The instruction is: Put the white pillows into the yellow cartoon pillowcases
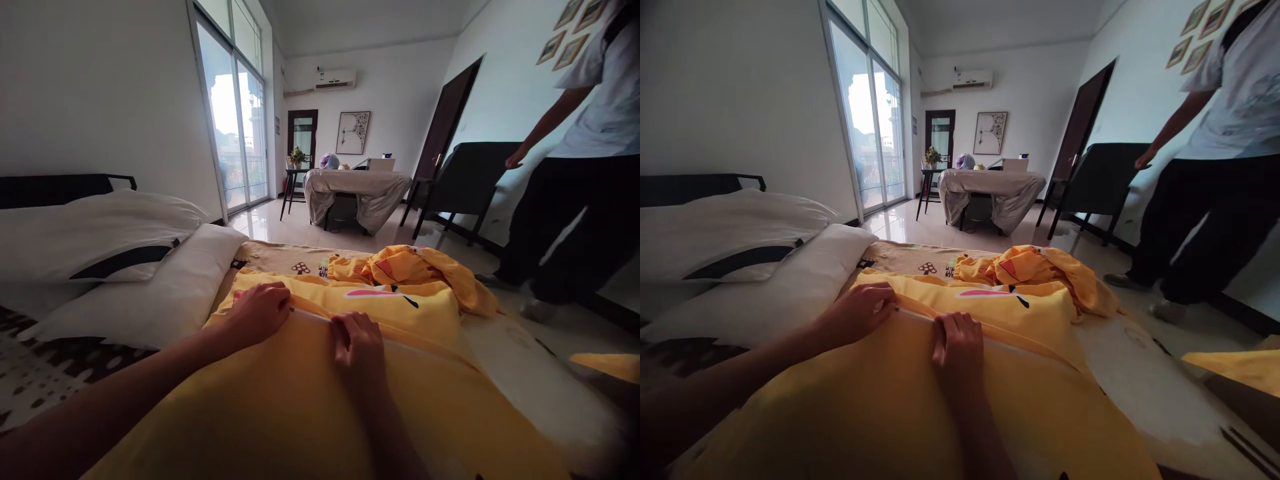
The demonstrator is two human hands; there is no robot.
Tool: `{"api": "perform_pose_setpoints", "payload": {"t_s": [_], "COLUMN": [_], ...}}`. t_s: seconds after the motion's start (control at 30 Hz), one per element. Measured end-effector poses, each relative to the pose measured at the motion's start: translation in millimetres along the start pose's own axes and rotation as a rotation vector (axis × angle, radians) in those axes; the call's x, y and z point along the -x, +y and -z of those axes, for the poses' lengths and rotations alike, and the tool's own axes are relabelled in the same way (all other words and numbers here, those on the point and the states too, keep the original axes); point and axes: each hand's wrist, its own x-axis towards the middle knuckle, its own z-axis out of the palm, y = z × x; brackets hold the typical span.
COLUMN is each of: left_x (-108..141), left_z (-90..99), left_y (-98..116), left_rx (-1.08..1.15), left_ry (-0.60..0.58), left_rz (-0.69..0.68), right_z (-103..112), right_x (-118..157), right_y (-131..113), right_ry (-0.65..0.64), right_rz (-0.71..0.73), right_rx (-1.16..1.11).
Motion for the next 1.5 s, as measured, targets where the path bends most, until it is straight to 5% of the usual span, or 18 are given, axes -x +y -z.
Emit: {"api": "perform_pose_setpoints", "payload": {"t_s": [0.87, 1.5], "left_x": [8.4, 15.9], "left_z": [13.9, 9.4], "left_y": [-66.9, -95.2], "left_rx": [-0.085, -0.192], "left_ry": [-0.177, -0.147], "left_rz": [0.147, 0.215], "right_z": [-0.8, -2.0], "right_x": [0.9, 1.6], "right_y": [3.5, 5.9], "right_ry": [0.034, 0.012], "right_rz": [0.100, 0.119], "right_rx": [0.027, 0.055]}}
